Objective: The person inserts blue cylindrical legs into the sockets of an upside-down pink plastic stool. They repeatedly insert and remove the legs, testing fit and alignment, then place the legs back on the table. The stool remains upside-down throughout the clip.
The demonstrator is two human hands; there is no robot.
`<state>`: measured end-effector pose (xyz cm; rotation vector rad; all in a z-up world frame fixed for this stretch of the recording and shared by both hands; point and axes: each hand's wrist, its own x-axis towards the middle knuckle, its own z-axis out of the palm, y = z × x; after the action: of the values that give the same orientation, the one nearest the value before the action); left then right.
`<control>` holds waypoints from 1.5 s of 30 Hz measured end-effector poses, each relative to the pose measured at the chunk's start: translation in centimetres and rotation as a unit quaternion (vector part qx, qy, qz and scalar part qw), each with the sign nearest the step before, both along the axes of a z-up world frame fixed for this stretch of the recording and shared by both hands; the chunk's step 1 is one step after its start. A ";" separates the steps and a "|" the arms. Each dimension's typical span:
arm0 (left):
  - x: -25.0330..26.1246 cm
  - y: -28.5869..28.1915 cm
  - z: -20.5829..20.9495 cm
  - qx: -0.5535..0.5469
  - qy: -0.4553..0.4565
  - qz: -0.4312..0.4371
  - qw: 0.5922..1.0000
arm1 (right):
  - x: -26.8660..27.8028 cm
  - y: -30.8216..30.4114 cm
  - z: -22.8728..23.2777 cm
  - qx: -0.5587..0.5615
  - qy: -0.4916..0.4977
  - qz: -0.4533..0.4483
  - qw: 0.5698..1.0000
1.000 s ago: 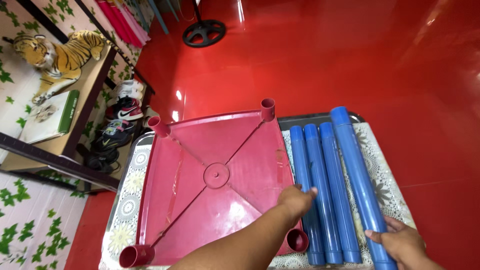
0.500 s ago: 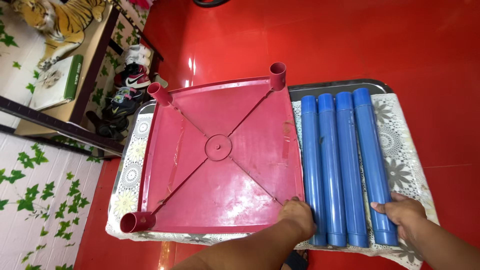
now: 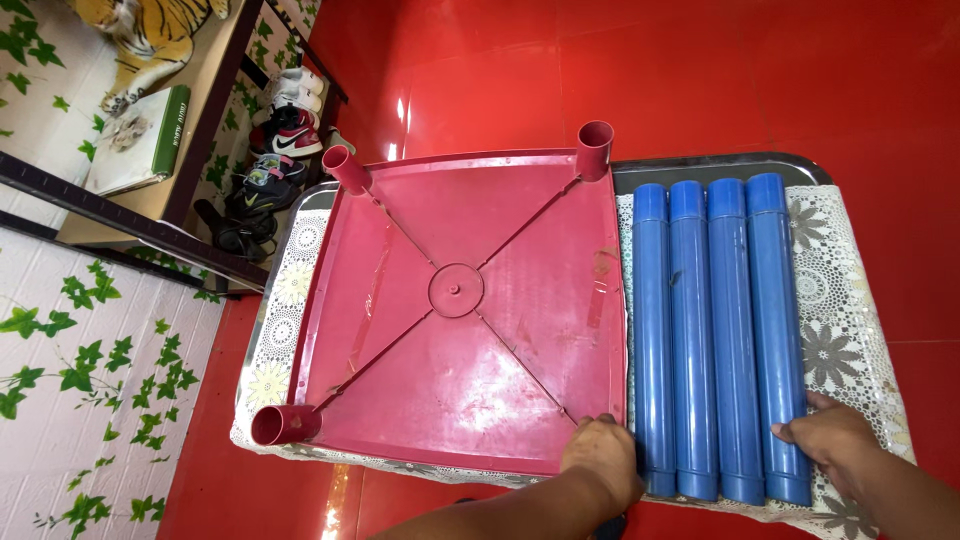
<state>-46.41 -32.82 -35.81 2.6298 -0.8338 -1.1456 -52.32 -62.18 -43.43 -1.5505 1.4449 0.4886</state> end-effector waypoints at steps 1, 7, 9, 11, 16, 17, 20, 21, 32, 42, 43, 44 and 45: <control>-0.1 0.2 0.2 0.000 0.005 0.007 1.000 | 0.0 -0.1 0.2 -0.001 -0.005 0.002 1.000; 1.0 0.5 2.2 -0.011 0.058 0.021 0.998 | -0.2 0.3 2.5 -0.077 0.008 0.011 0.997; 1.7 0.8 2.8 -0.051 0.060 0.077 0.994 | -1.1 1.2 3.4 -0.146 -0.013 -0.038 0.988; 2.3 1.2 3.2 -0.078 0.052 0.127 0.987 | -2.3 2.3 3.8 -0.239 -0.032 -0.092 0.966; 3.9 3.1 4.0 -0.116 0.009 0.237 0.965 | -5.9 6.4 1.7 -0.093 0.035 -0.173 0.980; 4.0 3.4 4.2 -0.118 0.020 0.253 0.960 | -6.1 7.6 0.6 -0.018 0.071 -0.183 0.980; 4.5 4.7 4.8 -0.123 0.035 0.285 0.950 | -7.3 13.1 -2.3 0.186 -0.014 -0.318 0.929; 4.5 5.1 4.9 -0.124 0.031 0.283 0.950 | -7.1 14.0 -2.8 0.205 -0.026 -0.340 0.917; 3.7 11.0 4.3 -0.148 -0.012 0.293 0.945 | -3.9 18.3 -1.1 0.295 -0.016 -0.570 0.767; 5.5 11.6 6.5 -0.114 0.016 0.254 0.960 | -2.7 16.5 0.0 0.277 -0.094 -0.493 0.819; 5.8 11.1 7.0 -0.117 0.023 0.254 0.960 | -2.4 15.9 0.9 0.271 -0.105 -0.483 0.826; 6.1 10.4 7.6 -0.118 0.032 0.257 0.959 | -1.8 15.4 1.9 0.261 -0.115 -0.472 0.834; 6.5 9.8 8.1 -0.120 0.041 0.259 0.958 | -1.3 14.6 3.1 0.249 -0.123 -0.458 0.845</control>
<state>-39.94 -23.07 -27.71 2.3691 -0.2180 -0.9307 -53.65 -47.56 -40.34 -0.3823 1.5061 0.0531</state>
